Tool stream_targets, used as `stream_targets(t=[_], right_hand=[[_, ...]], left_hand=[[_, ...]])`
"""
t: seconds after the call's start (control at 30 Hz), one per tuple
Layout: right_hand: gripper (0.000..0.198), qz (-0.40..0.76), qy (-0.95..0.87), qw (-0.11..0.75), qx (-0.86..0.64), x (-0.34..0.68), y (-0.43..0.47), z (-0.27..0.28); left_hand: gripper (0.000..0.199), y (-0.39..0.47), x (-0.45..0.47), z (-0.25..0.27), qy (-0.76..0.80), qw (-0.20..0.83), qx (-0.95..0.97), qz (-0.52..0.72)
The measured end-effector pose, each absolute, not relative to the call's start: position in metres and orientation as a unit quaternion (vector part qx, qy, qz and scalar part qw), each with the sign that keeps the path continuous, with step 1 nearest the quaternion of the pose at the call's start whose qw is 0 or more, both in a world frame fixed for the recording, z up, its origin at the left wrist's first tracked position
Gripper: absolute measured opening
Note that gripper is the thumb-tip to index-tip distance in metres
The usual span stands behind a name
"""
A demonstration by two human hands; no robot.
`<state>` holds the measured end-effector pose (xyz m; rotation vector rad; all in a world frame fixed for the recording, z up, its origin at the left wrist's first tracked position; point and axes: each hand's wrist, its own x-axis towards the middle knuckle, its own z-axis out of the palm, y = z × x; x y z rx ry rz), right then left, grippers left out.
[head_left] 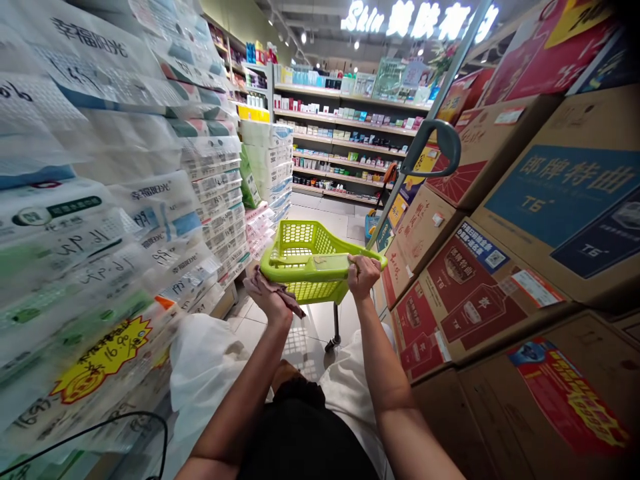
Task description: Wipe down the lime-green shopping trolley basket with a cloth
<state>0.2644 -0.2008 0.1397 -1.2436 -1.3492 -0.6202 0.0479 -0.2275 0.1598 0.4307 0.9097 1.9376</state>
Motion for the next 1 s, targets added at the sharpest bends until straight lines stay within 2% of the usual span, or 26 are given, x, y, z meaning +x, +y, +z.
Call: stream_targets(t=[0.13, 0.33, 0.47, 0.57, 0.77, 1.0], right_hand=[[0.027, -0.245, -0.575, 0.575, -0.528, 0.276, -0.204, 0.142], [0.023, -0.265, -0.563, 0.554, -0.553, 0.256, -0.222, 0.152], [0.026, -0.215, -0.667, 0.518, -0.491, 0.216, -0.239, 0.155], [0.026, -0.191, -0.682, 0.523, -0.474, 0.202, -0.243, 0.155], [0.021, -0.188, -0.642, 0.558, -0.491, 0.209, -0.238, 0.151], [0.024, -0.196, -0.617, 0.595, -0.476, 0.231, -0.236, 0.150]], left_hand=[[0.041, -0.232, 0.049, 0.158, 0.386, 0.451, 0.171, 0.786], [0.046, -0.225, 0.040, 0.155, 0.384, 0.500, 0.181, 0.755], [0.045, -0.231, 0.044, 0.151, 0.398, 0.419, 0.198, 0.791], [0.045, -0.222, 0.036, 0.143, 0.416, 0.370, 0.250, 0.792], [0.059, -0.215, 0.027, 0.124, 0.417, 0.513, 0.251, 0.707], [0.055, -0.222, 0.043, 0.133, 0.372, 0.451, 0.353, 0.731]])
